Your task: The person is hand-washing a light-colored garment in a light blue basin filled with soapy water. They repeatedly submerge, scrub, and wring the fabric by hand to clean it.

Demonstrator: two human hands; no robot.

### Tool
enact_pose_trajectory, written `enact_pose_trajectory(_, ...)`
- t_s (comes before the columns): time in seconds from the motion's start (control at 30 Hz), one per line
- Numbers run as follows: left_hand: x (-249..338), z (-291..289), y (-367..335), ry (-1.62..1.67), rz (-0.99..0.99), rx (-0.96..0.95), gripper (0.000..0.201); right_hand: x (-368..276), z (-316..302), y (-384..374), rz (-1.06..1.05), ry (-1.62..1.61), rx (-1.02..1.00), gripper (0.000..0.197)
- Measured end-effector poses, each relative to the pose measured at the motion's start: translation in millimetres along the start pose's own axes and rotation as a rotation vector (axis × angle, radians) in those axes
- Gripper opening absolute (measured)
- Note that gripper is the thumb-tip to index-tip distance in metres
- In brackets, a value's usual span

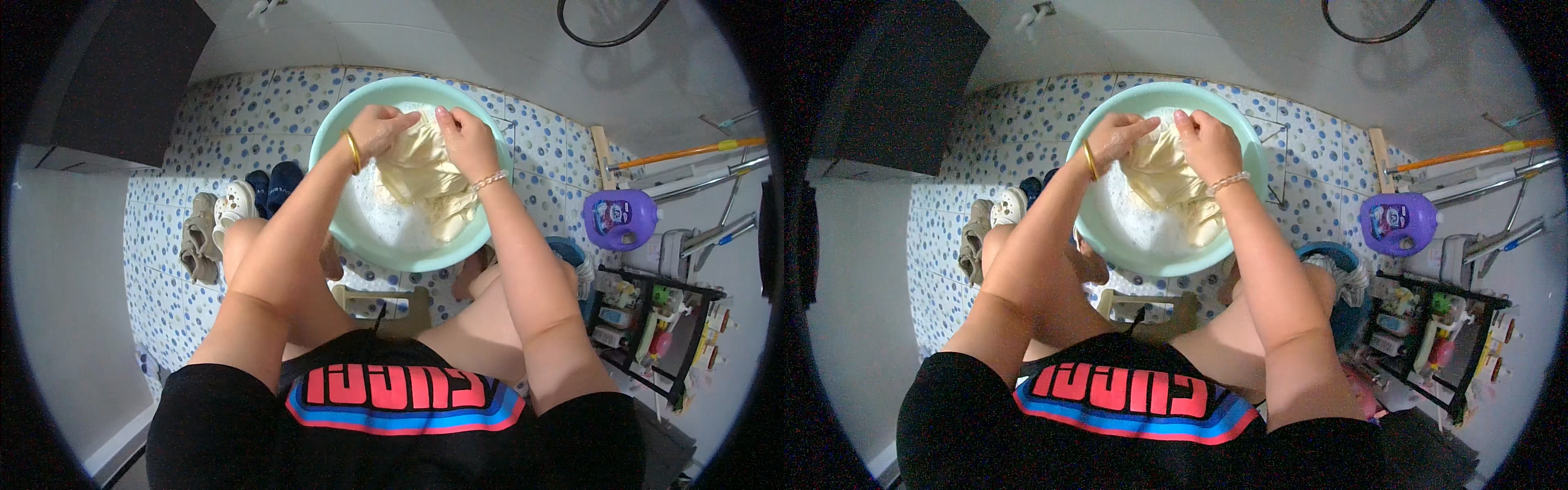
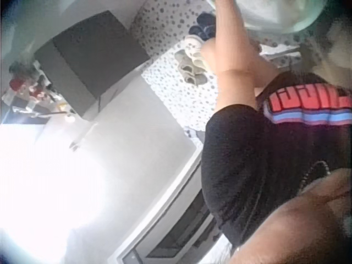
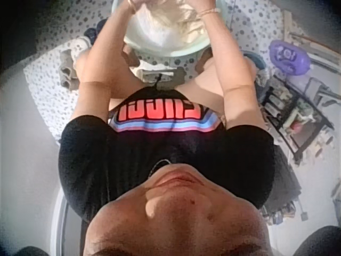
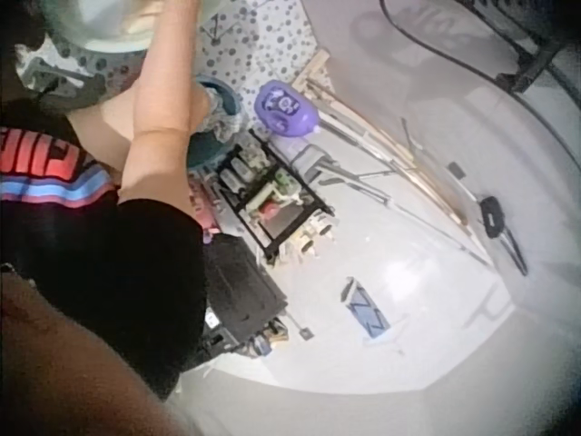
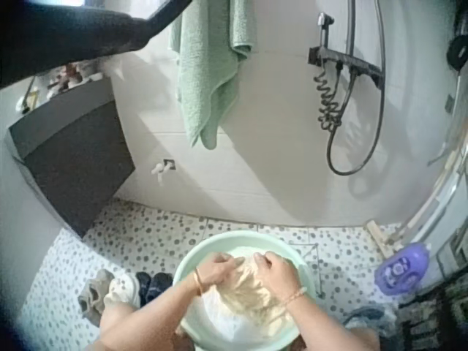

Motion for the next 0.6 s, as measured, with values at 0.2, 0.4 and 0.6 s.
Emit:
enact_pose_trajectory(0.2,-32,-11,12,-0.812,0.145,0.065,0.032,23,11,23,0.038,0.379,-0.347,0.042)
enact_pose_trajectory(0.4,-71,11,45,-1.101,0.139,-0.167,0.040,55,60,75,-0.080,0.579,-0.835,0.049)
enact_pose_trajectory(0.6,-64,10,86,-1.199,0.098,-0.175,0.042,2,-37,79,-0.069,0.359,0.118,0.018)
Point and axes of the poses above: each hand's wrist, its own y-axis away from the middle knuckle, its own z-axis out of the palm, x = y × z, the point moved 9 cm from there along -y, towards the middle knuckle
